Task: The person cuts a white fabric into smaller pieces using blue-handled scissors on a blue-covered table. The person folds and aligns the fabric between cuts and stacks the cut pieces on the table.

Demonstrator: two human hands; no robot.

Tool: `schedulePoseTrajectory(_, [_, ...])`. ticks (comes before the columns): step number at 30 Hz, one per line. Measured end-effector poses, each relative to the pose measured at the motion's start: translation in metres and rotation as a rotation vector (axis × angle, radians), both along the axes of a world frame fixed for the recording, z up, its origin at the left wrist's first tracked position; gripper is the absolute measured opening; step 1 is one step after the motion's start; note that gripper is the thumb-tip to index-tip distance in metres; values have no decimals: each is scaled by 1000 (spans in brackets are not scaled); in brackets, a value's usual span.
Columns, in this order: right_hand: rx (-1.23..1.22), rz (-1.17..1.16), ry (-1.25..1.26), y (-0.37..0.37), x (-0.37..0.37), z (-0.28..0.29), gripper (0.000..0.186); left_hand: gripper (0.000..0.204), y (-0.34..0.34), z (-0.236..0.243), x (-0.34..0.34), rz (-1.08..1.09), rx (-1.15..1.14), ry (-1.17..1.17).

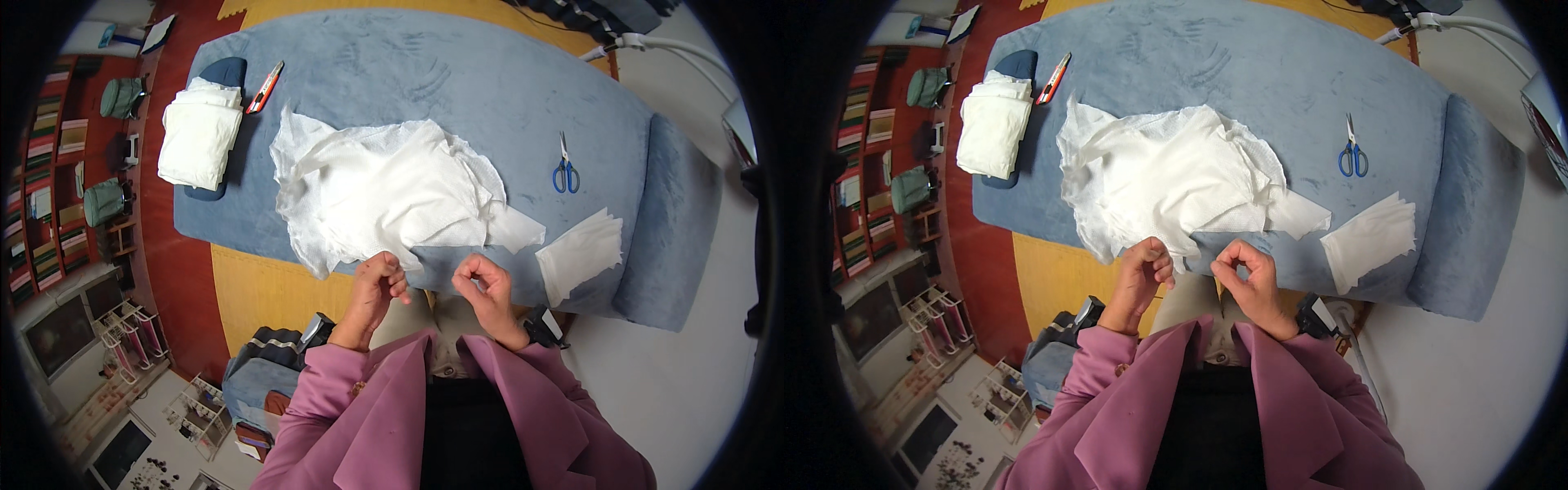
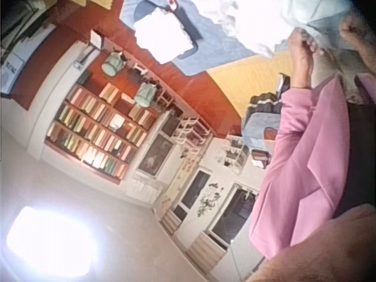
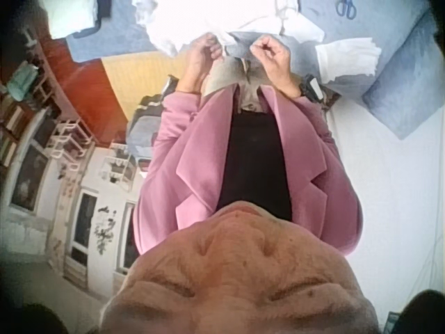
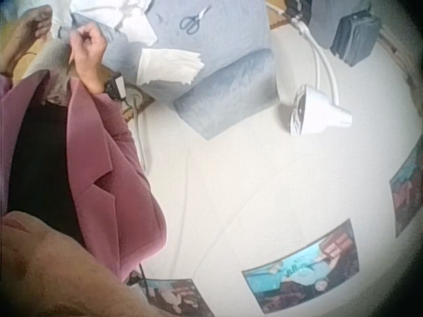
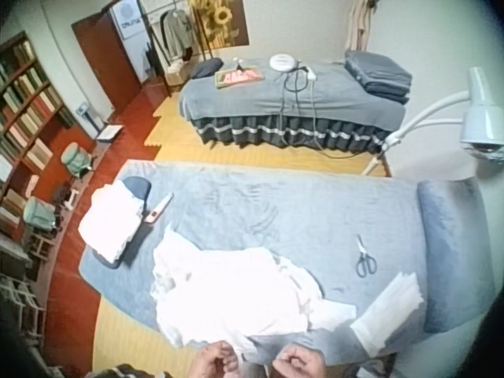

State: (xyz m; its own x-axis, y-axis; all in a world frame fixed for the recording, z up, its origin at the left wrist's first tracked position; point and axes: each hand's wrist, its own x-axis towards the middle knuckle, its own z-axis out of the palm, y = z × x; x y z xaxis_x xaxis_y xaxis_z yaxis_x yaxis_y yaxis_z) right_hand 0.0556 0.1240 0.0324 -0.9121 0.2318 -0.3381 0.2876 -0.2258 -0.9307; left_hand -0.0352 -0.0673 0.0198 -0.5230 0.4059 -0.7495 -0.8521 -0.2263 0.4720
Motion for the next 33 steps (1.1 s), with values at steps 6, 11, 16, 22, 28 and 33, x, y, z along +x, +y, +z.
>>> schedulePoseTrajectory(6, [-227,-41,-165,8,3,-34,12,18,-15,-11,-13,-86,-95,-26])
schedulePoseTrajectory(11, [-203,-29,-212,17,6,-54,14,26,-26,-22,-11,-264,-169,41])
schedulePoseTrajectory(16, [-181,-11,-193,17,7,-70,12,28,-48,-31,-6,-1236,-622,811])
schedulePoseTrajectory(22, [-147,15,-253,11,11,-96,16,27,-32,-85,-86,-699,-1063,1401])
schedulePoseTrajectory(28, [15,40,-386,0,7,-137,47,30,12,-127,-144,-791,-1067,1235])
schedulePoseTrajectory(33, [-78,0,-418,-13,3,-148,68,24,11,-47,-109,-767,-450,673])
